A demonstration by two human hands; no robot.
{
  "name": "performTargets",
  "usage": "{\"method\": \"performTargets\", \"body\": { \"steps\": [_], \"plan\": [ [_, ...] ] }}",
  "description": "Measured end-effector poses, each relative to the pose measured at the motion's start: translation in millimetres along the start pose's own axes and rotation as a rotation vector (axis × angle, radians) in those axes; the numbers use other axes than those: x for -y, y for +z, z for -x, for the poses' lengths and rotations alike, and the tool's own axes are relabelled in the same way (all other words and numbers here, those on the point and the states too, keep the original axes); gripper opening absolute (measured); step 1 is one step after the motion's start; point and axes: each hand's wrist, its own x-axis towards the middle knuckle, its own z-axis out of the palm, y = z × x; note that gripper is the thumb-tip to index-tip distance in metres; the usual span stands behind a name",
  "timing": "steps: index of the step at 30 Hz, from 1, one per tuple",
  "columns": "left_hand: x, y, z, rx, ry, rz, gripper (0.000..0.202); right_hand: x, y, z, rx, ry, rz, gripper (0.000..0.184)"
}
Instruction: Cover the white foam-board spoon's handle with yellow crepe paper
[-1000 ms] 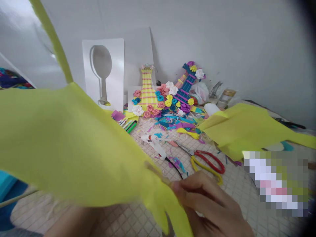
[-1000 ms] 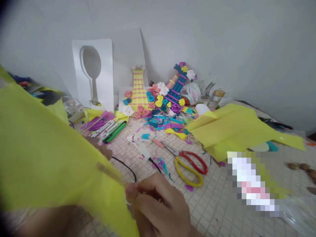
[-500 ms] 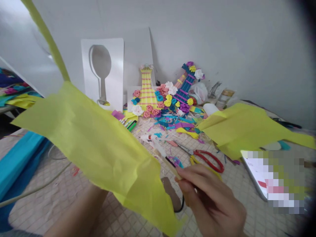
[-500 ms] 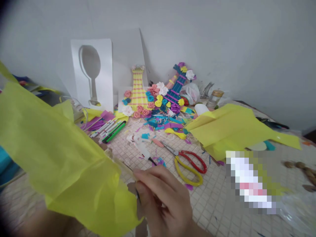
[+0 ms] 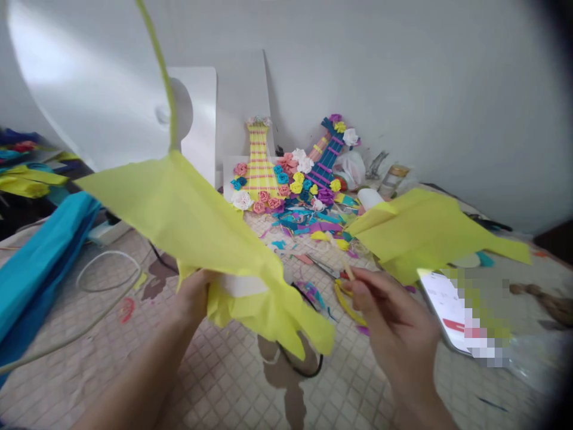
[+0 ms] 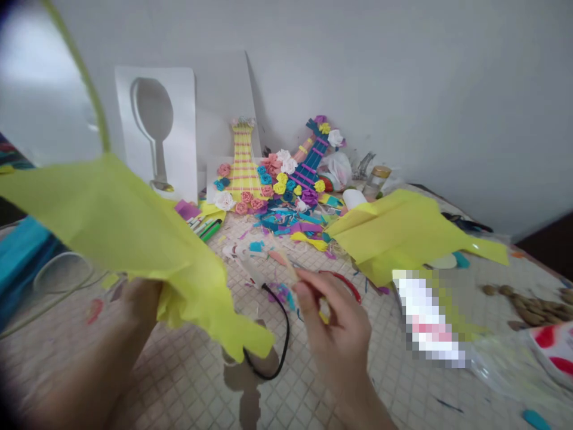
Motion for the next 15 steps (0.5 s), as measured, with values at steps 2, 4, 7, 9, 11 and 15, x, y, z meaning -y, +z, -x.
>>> {"method": "performTargets", "body": {
  "steps": [2,4,7,9,11,15],
  "plan": [
    [-1,0.9,-1,-0.004,-0.027,0.005,0.043,-22,-13,7,0.045,0.059,0.174,0.017],
    [-4,1.6,0,-0.012,-0.096,-0.009,0.051,-46,-27,21,0.102,0.049,0.337,0.015],
    [-7,1.4,3,-0.013,-0.206,-0.054,0.052,-73,-48,47,0.21,-0.077,0.464,0.013],
    [-6,0.9,5,0.023,-0.243,-0.084,0.046,-78,-58,63,0.163,-0.097,0.46,0.016],
    [-5,1.2,7,0.112,-0.262,-0.104,0.039,-70,-61,75,0.042,0.063,0.328,0.021],
    [-5,6.4,17,0.367,-0.26,-0.119,0.04,-34,-37,81,0.032,0.364,-0.301,0.035]
  ]
}}
